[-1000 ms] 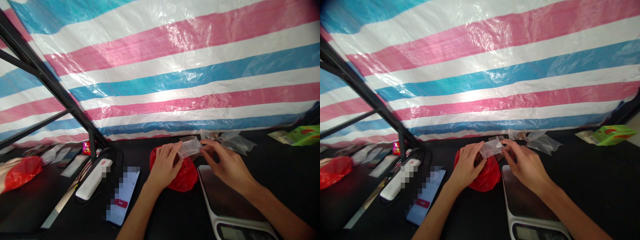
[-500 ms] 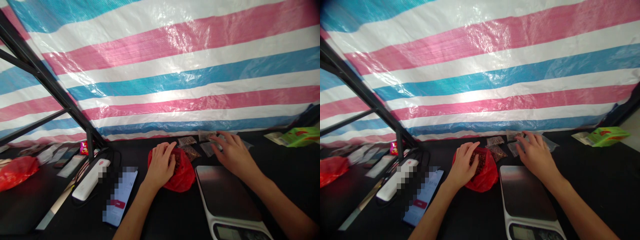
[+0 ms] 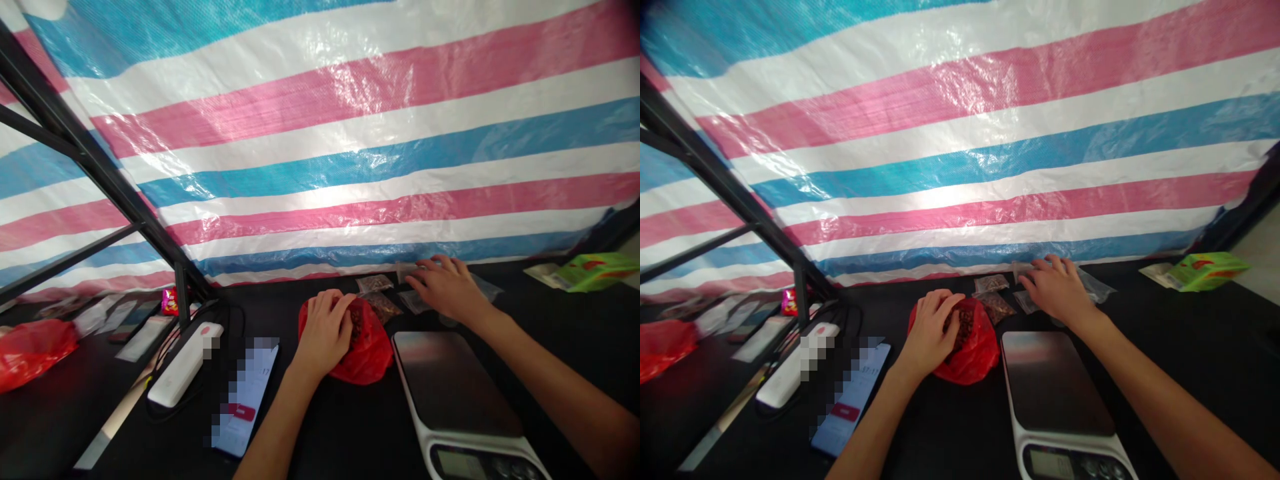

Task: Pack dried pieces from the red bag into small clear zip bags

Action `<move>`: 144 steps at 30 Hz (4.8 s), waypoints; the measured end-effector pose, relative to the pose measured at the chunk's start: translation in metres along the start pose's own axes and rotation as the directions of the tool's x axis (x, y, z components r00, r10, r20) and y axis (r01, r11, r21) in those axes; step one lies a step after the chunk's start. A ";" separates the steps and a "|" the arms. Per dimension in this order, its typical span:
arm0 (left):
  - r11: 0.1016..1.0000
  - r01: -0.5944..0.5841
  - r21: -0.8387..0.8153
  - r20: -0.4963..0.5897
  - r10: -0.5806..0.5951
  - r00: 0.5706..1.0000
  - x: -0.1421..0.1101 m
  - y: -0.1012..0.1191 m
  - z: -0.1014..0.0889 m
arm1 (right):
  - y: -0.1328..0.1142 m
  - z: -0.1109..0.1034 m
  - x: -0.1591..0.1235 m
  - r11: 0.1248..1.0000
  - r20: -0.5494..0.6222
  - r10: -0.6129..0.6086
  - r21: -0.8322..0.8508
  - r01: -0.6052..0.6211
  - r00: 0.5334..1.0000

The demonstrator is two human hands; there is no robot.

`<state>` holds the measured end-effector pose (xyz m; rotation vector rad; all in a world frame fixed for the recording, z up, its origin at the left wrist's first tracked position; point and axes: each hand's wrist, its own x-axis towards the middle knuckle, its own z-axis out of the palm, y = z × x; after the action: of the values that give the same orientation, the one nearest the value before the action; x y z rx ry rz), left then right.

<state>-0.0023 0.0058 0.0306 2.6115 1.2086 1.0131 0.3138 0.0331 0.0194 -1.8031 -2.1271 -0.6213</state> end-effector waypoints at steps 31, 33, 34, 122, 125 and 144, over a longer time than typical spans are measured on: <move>0.757 0.271 -0.595 0.102 -0.264 0.959 0.002 0.019 0.006 | -0.079 -0.058 -0.038 0.801 -0.196 -0.267 0.499 0.330 0.944; 0.669 0.319 -0.671 0.151 -0.297 0.943 0.002 0.021 0.008 | -0.082 -0.061 -0.039 0.813 -0.195 -0.232 0.499 0.300 0.953; 0.619 0.334 -0.710 0.169 -0.311 0.935 0.003 0.021 0.009 | -0.084 -0.063 -0.039 0.819 -0.199 -0.209 0.500 0.283 0.957; 0.960 0.164 -0.228 -0.062 -0.183 0.981 0.000 -0.001 0.002 | -0.089 -0.051 -0.041 0.813 -0.144 -0.076 0.564 0.145 0.987; 0.968 0.153 -0.199 -0.062 -0.168 0.984 0.000 -0.002 0.002 | -0.088 -0.050 -0.043 0.819 -0.089 -0.083 0.561 0.118 0.993; 0.990 0.038 -0.136 0.019 -0.036 0.999 -0.002 0.002 0.003 | -0.099 -0.058 -0.044 0.790 -0.136 -0.079 0.596 0.145 0.988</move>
<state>0.0004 0.0039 0.0277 2.4793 1.1367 1.0264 0.2213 -0.0454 0.0345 -1.2643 -2.0499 -0.0244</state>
